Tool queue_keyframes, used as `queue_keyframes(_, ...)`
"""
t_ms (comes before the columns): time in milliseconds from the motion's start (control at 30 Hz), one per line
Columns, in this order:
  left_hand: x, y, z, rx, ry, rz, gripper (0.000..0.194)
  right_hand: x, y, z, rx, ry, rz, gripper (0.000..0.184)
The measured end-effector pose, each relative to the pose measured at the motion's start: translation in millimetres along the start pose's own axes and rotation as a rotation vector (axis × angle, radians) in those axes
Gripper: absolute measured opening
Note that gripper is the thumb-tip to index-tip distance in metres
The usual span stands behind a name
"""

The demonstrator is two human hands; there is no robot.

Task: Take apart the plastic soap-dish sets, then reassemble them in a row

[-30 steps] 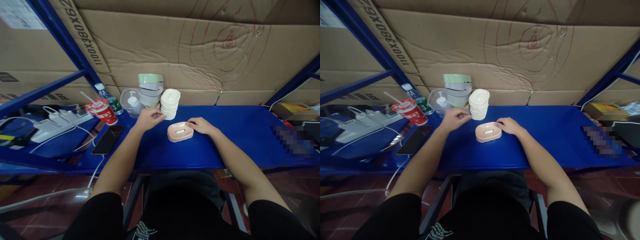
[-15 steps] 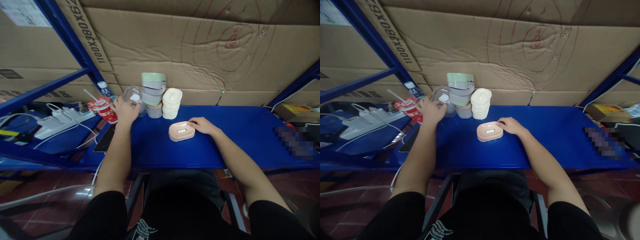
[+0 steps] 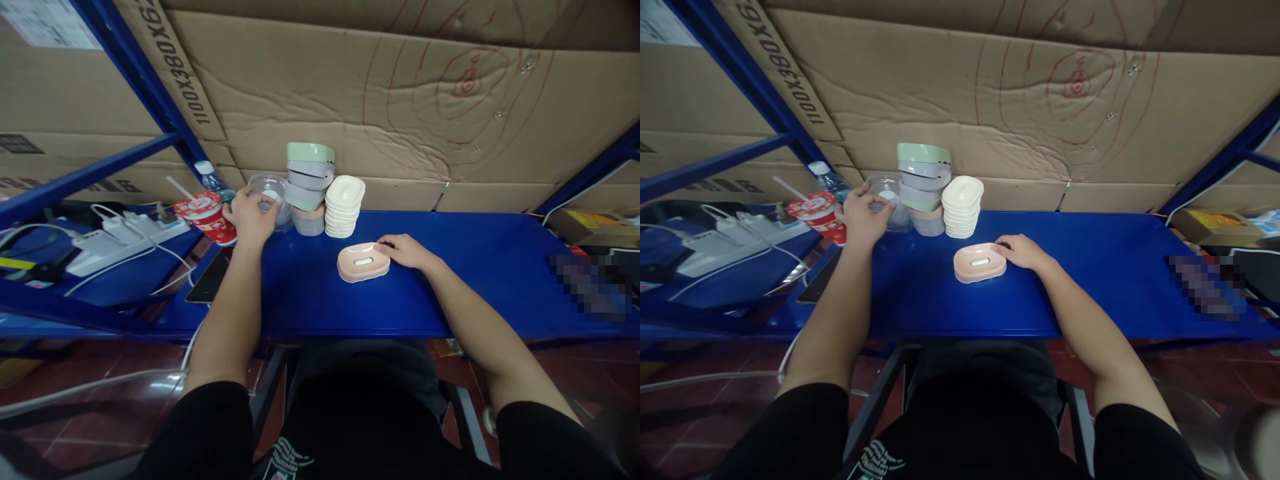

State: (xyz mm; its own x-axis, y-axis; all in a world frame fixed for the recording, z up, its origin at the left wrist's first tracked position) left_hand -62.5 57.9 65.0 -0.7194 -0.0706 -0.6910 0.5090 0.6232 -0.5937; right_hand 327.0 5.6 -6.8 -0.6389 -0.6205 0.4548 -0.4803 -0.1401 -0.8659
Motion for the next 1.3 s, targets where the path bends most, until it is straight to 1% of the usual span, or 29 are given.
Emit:
queue_keyframes(167, -0.8, -1.8, -0.7, 0.022, 0.019, -0.008, 0.017, 0.4, -0.5, 0.3, 0.005, 0.003, 0.002, 0.038)
queue_keyframes(300, -8.2, -5.6, 2.8, 0.036, 0.083, -0.017, 0.014, 0.8, -0.4, 0.1, 0.005, -0.003, 0.0, 0.038)
queue_keyframes(467, -13.3, -9.7, 4.7, 0.0, 0.093, -0.036, 0.012, -3.2, -0.2, 0.4, -0.014, 0.017, 0.032, 0.04)
queue_keyframes(533, -13.2, -10.3, 4.1, -0.014, 0.107, -0.029, 0.014, -3.8, 0.4, 0.3, -0.014, 0.012, 0.028, 0.04)
queue_keyframes(633, -11.3, -13.1, 3.5, -0.034, 0.15, 0.02, 0.023, -3.6, 1.0, 0.1, -0.015, 0.001, 0.015, 0.039)
queue_keyframes(767, -12.1, -24.6, 7.9, -0.099, 0.198, 0.055, 0.034, -3.3, 1.6, -0.2, -0.019, -0.003, 0.008, 0.04)
queue_keyframes(833, -15.2, -32.3, 12.2, -0.168, 0.185, 0.045, 0.034, -3.2, 1.7, -0.3, -0.02, -0.004, 0.0, 0.042)
queue_keyframes(900, -19.1, -39.5, 17.5, -0.259, 0.142, 0.057, 0.034, -2.7, -0.4, -0.1, -0.035, -0.003, 0.014, 0.045)
queue_keyframes(967, -25.7, -42.9, 25.6, -0.325, 0.132, 0.153, 0.038, -0.3, -7.6, 0.8, -0.096, -0.008, 0.051, 0.048)
queue_keyframes(1000, -30.2, -42.7, 31.5, -0.335, 0.157, 0.254, 0.044, 2.1, -13.2, 1.7, -0.15, -0.015, 0.071, 0.051)
queue_keyframes(1033, -35.3, -40.6, 38.4, -0.319, 0.195, 0.38, 0.051, 5.4, -19.5, 3.1, -0.216, -0.024, 0.085, 0.055)
queue_keyframes(1067, -40.5, -36.0, 46.1, -0.265, 0.233, 0.512, 0.058, 9.5, -25.8, 4.8, -0.285, -0.039, 0.086, 0.061)
queue_keyframes(1100, -46.1, -29.0, 54.8, -0.179, 0.263, 0.642, 0.065, 14.4, -31.0, 6.6, -0.35, -0.059, 0.073, 0.067)
queue_keyframes(1133, -53.2, -16.5, 63.9, -0.026, 0.269, 0.716, 0.068, 19.7, -34.7, 8.1, -0.401, -0.083, 0.045, 0.074)
queue_keyframes(1200, -67.7, 16.9, 88.2, 0.364, 0.215, 0.754, 0.069, 31.4, -37.1, 9.2, -0.462, -0.156, -0.042, 0.085)
queue_keyframes(1233, -74.9, 32.4, 103.9, 0.556, 0.195, 0.758, 0.067, 37.1, -36.5, 9.1, -0.477, -0.196, -0.096, 0.087)
queue_keyframes(1267, -80.1, 43.6, 118.3, 0.69, 0.176, 0.764, 0.066, 41.7, -35.5, 8.8, -0.491, -0.228, -0.149, 0.085)
queue_keyframes(1300, -84.3, 51.7, 130.2, 0.785, 0.17, 0.762, 0.065, 44.7, -34.4, 8.6, -0.507, -0.244, -0.197, 0.081)
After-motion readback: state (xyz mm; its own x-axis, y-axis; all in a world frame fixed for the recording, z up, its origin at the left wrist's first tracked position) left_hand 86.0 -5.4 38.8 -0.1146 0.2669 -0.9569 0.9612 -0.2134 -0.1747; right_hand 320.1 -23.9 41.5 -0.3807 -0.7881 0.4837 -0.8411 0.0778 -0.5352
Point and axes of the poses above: each hand's wrist, its own z-axis away from the middle knuckle, its own y-axis out of the palm, x = y × z, the point moved 7 cm from there along -z, towards the middle knuckle, and after that the axes turned 15 degrees about -y, right-handed, at the moved point
